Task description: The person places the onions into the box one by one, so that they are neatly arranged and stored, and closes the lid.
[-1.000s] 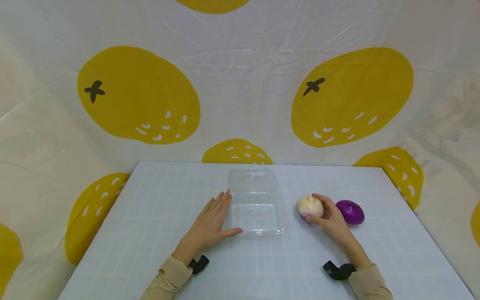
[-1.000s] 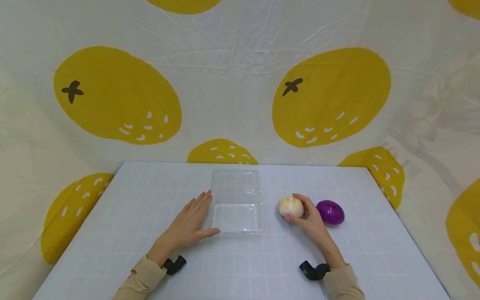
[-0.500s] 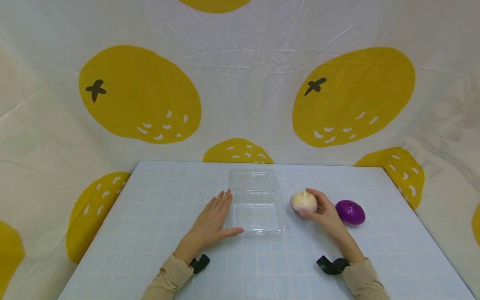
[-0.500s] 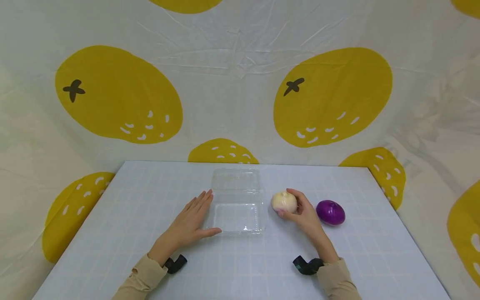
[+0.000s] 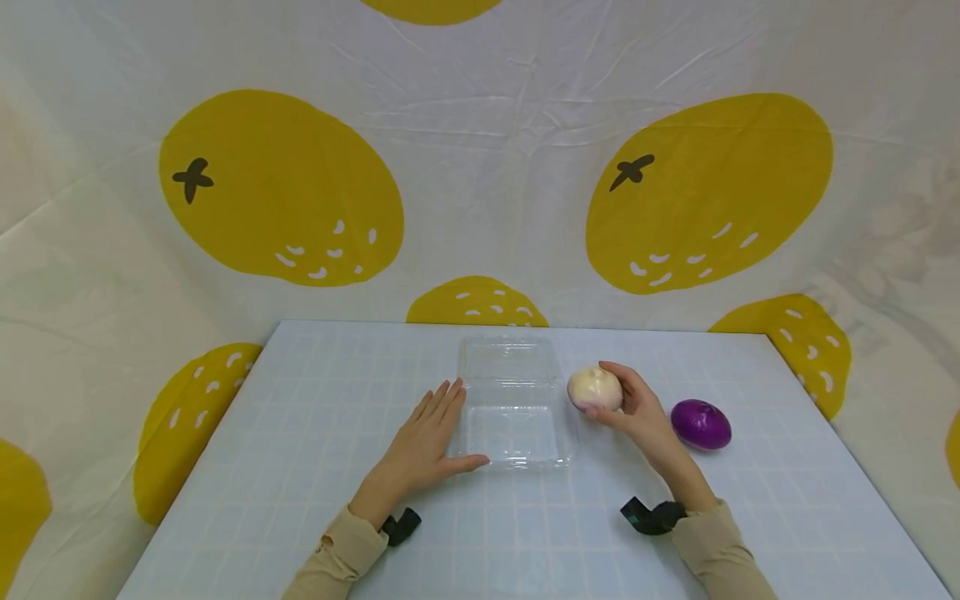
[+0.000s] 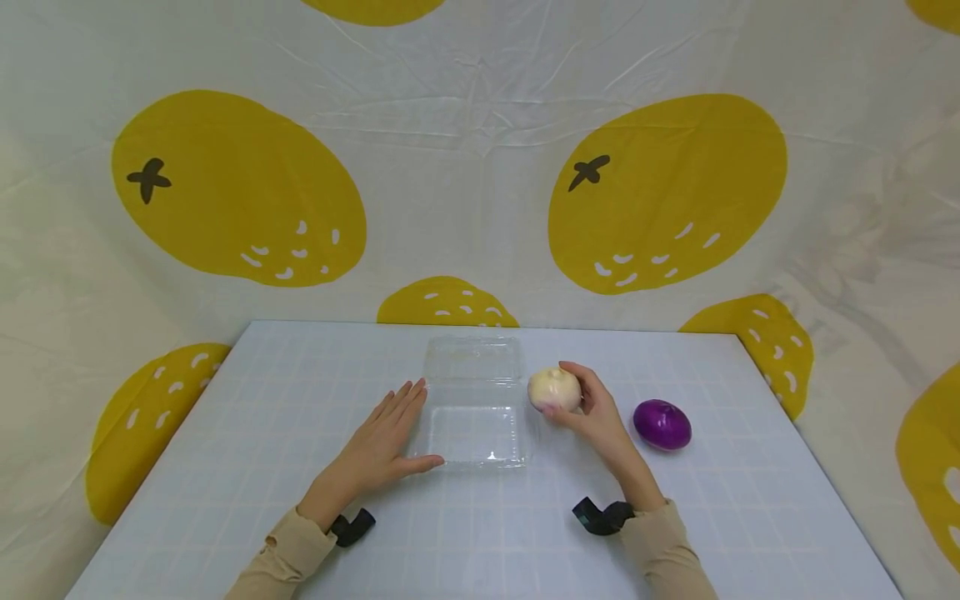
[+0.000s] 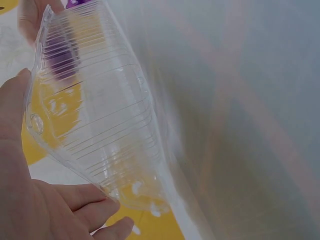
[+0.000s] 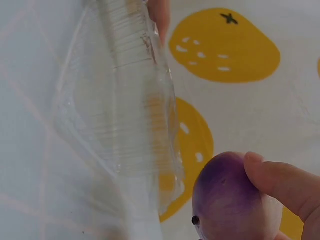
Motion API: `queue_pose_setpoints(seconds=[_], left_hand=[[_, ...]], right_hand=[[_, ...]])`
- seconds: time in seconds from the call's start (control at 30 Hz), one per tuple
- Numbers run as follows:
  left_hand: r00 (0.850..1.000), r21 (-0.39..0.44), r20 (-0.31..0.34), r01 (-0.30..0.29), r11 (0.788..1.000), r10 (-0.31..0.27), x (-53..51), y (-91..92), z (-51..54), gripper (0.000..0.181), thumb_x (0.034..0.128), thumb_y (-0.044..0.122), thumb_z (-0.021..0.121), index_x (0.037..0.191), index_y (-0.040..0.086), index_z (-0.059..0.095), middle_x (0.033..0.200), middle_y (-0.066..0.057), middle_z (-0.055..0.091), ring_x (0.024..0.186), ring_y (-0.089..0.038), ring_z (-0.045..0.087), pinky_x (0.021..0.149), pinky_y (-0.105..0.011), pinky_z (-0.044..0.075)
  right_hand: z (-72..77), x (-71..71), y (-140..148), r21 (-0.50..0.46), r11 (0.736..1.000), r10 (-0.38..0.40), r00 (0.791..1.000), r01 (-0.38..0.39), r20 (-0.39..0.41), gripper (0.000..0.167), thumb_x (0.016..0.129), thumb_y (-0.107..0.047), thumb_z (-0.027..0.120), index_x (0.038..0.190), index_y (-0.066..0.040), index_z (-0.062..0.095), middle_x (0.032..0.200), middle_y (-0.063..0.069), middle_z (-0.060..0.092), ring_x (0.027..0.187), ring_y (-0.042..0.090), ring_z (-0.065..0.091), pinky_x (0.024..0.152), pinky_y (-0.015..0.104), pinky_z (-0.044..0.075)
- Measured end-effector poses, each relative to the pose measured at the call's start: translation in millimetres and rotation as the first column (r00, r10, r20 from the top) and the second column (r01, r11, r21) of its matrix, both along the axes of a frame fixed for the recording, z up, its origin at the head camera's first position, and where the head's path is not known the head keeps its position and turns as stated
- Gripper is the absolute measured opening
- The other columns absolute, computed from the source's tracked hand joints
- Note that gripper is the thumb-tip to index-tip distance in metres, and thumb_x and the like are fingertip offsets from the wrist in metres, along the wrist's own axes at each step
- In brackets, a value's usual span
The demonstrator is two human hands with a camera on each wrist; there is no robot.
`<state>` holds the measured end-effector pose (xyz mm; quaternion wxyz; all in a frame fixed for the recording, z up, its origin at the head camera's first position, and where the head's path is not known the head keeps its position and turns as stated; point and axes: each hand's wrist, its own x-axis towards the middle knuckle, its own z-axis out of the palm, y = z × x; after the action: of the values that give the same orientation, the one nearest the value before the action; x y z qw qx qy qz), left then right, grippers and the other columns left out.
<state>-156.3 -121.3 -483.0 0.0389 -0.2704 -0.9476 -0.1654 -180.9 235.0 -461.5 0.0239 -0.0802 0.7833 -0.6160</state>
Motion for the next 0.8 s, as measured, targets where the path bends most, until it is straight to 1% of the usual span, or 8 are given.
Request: queue_pose_setpoints(seconds=[0.17,0.33,0.47,0.6,0.7,0.8], left_hand=[[1.000,0.000,0.009,-0.002,1.000,0.002,-0.6,0.6,-0.3,0.109,0.0856,0.080,0.045,0.157,0.001,0.021,0.165,-0.010,0.014,0.152,-0.028,0.012,0.122,-0.046,0.013],[1.000,-0.008,0.019,-0.003,1.000,0.004,-1.0,0.7,-0.5,0.110,0.0855,0.082,0.042,0.157,0.001,0.019,0.166,-0.009,0.012,0.152,-0.027,0.011,0.122,-0.045,0.012],[1.000,-0.014,0.022,-0.006,1.000,0.006,-0.9,0.7,-0.3,0.110,0.0855,0.082,0.042,0.157,0.002,0.019,0.166,-0.009,0.011,0.152,-0.026,0.010,0.122,-0.044,0.010],[1.000,-0.019,0.025,-0.011,1.000,0.011,-0.4,1.0,0.1,0.110,0.0854,0.081,0.042,0.158,0.002,0.018,0.166,-0.008,0.010,0.152,-0.025,0.009,0.122,-0.043,0.009],[1.000,-0.013,0.016,-0.010,1.000,0.010,0.1,1.1,0.4,0.110,0.0856,0.080,0.044,0.157,0.001,0.019,0.166,-0.009,0.012,0.152,-0.026,0.010,0.122,-0.043,0.010],[1.000,-0.007,0.012,-0.009,1.000,0.009,0.3,1.2,0.6,0.110,0.0855,0.079,0.047,0.157,0.001,0.020,0.165,-0.010,0.013,0.152,-0.027,0.011,0.122,-0.044,0.012]], right_hand=[[6.7,-3.3,-8.0,-0.015,1.000,0.022,0.999,-0.023,-0.041,0.076,0.086,-0.008,0.078,0.149,-0.003,0.036,0.153,0.014,0.039,0.140,0.029,0.034,0.101,0.009,0.035],[11.0,-5.9,-15.8,-0.044,0.998,0.047,0.996,-0.050,-0.078,0.075,0.085,-0.003,0.077,0.147,0.000,0.037,0.151,0.016,0.040,0.136,0.025,0.038,0.102,0.011,0.036],[12.7,-7.6,-21.6,-0.059,0.996,0.059,0.994,-0.064,-0.093,0.074,0.084,-0.001,0.077,0.147,0.000,0.037,0.150,0.016,0.040,0.133,0.022,0.040,0.102,0.011,0.037],[13.9,-8.9,-27.8,-0.063,0.995,0.073,0.993,-0.079,-0.097,0.074,0.084,0.000,0.077,0.146,0.000,0.038,0.151,0.016,0.040,0.133,0.024,0.040,0.102,0.011,0.037],[15.0,-9.2,-33.4,-0.077,0.993,0.085,0.990,-0.094,-0.112,0.073,0.083,0.002,0.076,0.145,0.002,0.038,0.150,0.018,0.040,0.132,0.026,0.040,0.102,0.012,0.037],[15.9,-9.1,-39.9,-0.098,0.989,0.100,0.988,-0.112,-0.120,0.073,0.083,0.003,0.076,0.145,0.002,0.038,0.149,0.018,0.041,0.131,0.025,0.042,0.102,0.014,0.039]])
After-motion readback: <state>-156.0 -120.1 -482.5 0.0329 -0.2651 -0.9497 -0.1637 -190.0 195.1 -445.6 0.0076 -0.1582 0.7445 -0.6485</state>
